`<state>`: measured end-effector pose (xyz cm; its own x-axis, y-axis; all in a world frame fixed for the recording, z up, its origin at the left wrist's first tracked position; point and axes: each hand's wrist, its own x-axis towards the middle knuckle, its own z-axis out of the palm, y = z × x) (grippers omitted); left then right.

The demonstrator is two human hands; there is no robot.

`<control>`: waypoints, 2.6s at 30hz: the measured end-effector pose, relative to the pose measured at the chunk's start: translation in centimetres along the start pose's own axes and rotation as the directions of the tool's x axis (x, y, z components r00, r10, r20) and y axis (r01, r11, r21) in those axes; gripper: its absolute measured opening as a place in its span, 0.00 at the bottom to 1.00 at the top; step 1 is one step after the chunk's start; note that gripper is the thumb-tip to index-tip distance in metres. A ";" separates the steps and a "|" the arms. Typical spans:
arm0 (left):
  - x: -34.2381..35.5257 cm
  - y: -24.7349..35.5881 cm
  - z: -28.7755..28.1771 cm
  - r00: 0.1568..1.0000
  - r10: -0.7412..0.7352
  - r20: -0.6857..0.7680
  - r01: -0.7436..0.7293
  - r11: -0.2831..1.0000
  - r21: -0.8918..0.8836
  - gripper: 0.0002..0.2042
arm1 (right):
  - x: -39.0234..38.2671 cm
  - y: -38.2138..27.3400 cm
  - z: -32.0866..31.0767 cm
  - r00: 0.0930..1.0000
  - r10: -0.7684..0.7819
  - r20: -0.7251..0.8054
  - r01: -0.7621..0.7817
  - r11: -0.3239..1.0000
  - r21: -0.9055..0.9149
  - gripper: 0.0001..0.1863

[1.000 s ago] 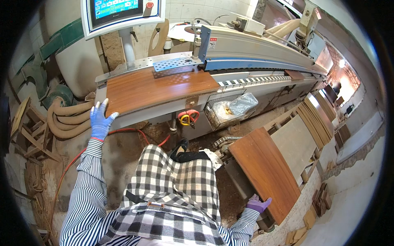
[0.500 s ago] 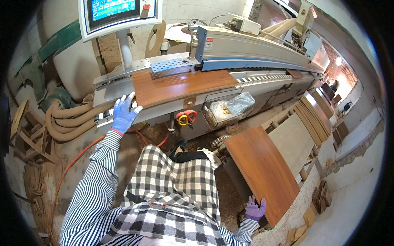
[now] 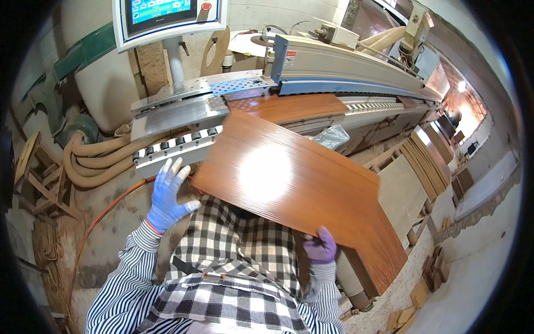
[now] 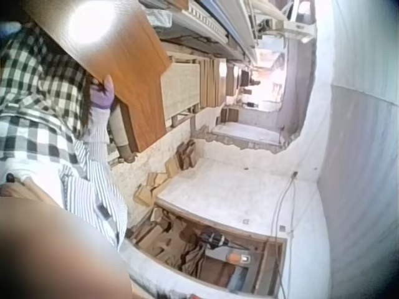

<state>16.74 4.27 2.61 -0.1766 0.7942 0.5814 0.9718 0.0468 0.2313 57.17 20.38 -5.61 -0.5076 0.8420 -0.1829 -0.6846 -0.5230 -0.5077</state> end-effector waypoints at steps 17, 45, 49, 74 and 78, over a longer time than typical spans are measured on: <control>-4.8 -8.3 -4.0 0.924 -0.343 -0.169 0.381 0.793 0.476 0.34 | 15.0 14.3 17.1 0.849 0.439 0.294 -0.436 0.897 -0.079 0.12; 3.2 -11.1 -1.2 0.842 -0.532 -0.093 0.508 0.722 0.469 0.37 | -2.3 -6.3 -4.8 0.835 -0.449 0.319 -0.293 -0.853 -0.432 0.20; 3.3 -11.0 -1.1 0.839 -0.537 -0.087 0.509 0.719 0.473 0.37 | -3.9 -3.3 -2.3 0.653 -0.521 0.550 0.019 -0.715 -0.699 0.08; 3.3 -11.2 -1.3 0.831 -0.554 -0.044 0.498 0.708 0.500 0.37 | -4.2 -3.7 -15.2 0.559 -0.428 -0.710 0.295 0.903 -0.312 0.31; 2.6 -11.8 -2.0 0.858 -0.513 0.006 0.441 0.742 0.505 0.35 | -4.2 -3.4 -14.4 0.556 -0.459 -0.693 0.306 0.888 -0.343 0.30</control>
<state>4.53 4.59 3.00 -0.6497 0.6608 0.3758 0.7223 0.6908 0.0338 69.17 20.58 -15.21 0.3943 0.8001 -0.4521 -0.5841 -0.1615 -0.7954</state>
